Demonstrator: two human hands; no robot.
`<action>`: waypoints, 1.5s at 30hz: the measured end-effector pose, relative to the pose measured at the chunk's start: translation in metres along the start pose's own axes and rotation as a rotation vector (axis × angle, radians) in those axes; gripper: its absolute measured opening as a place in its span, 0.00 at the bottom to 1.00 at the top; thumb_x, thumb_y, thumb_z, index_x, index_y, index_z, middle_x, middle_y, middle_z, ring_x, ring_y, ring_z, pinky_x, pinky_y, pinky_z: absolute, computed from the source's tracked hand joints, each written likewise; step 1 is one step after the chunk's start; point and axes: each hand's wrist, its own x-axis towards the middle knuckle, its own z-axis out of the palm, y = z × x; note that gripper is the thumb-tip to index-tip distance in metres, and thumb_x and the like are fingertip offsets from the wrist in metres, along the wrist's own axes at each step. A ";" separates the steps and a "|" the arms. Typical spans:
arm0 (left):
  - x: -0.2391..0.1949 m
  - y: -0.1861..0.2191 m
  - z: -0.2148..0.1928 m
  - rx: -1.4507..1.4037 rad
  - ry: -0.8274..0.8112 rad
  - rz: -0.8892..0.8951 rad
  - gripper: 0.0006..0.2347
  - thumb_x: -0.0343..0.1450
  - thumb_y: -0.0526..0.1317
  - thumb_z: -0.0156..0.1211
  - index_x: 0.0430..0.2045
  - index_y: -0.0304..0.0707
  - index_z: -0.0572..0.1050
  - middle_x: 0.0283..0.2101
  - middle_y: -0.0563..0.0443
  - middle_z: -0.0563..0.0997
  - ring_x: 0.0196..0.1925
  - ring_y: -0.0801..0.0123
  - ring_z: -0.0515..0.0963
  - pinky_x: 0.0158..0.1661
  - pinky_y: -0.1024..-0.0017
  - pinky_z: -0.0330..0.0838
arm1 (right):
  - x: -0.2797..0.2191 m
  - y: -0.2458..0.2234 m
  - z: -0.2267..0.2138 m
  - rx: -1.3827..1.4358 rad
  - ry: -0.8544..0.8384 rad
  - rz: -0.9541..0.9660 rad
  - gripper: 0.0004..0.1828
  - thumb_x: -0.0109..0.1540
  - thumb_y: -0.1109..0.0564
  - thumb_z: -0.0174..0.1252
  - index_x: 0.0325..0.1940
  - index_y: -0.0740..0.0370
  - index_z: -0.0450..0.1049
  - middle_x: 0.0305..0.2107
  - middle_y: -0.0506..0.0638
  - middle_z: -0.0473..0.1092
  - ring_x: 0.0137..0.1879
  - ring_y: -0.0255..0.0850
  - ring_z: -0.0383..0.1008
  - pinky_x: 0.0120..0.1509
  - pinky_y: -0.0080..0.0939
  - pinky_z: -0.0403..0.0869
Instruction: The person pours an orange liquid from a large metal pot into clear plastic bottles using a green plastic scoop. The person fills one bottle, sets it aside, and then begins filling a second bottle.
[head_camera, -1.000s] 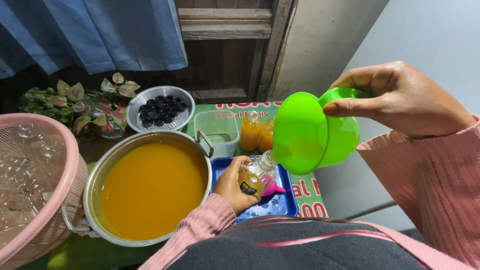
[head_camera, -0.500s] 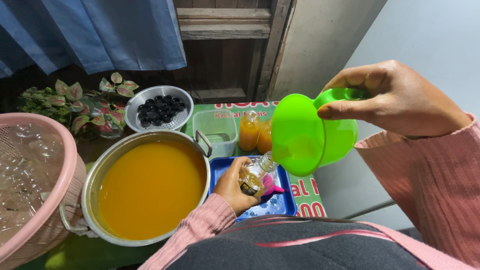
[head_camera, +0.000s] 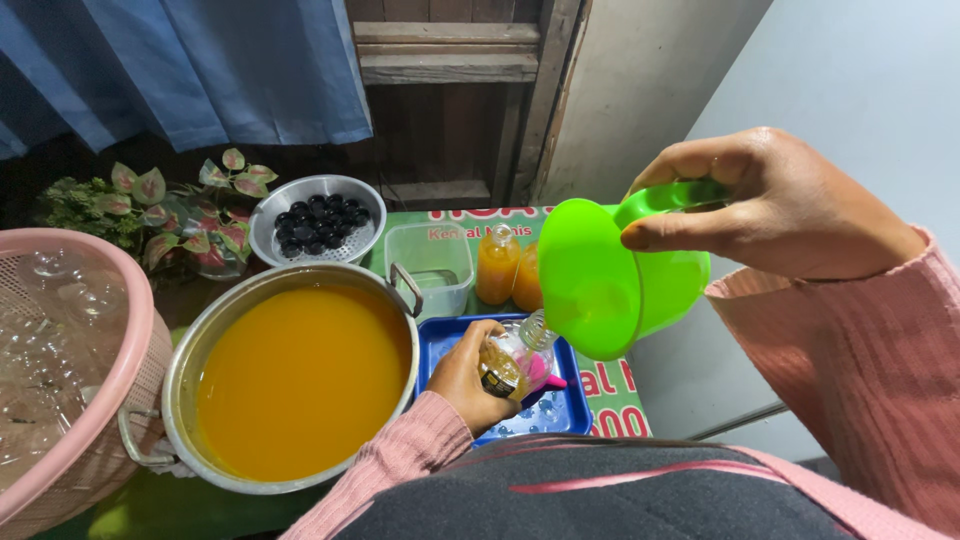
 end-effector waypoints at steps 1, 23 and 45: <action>0.000 0.000 0.000 -0.006 -0.009 -0.016 0.36 0.50 0.34 0.78 0.53 0.44 0.65 0.47 0.40 0.81 0.52 0.54 0.82 0.52 0.63 0.75 | 0.000 0.000 0.001 -0.008 -0.006 -0.017 0.18 0.55 0.51 0.69 0.45 0.63 0.82 0.30 0.49 0.81 0.37 0.34 0.80 0.42 0.35 0.76; 0.001 -0.023 0.004 -0.121 0.092 0.040 0.38 0.48 0.34 0.79 0.54 0.43 0.65 0.45 0.44 0.81 0.49 0.61 0.83 0.49 0.68 0.77 | 0.002 0.042 0.005 0.365 0.063 -0.066 0.15 0.60 0.54 0.64 0.45 0.67 0.81 0.34 0.48 0.79 0.40 0.33 0.74 0.46 0.33 0.73; -0.053 -0.061 -0.071 -0.313 0.817 0.161 0.35 0.50 0.29 0.73 0.53 0.38 0.66 0.48 0.47 0.75 0.52 0.64 0.77 0.53 0.67 0.74 | 0.036 0.068 0.120 1.127 -0.061 0.265 0.06 0.62 0.53 0.63 0.37 0.56 0.74 0.32 0.43 0.73 0.40 0.35 0.74 0.55 0.48 0.75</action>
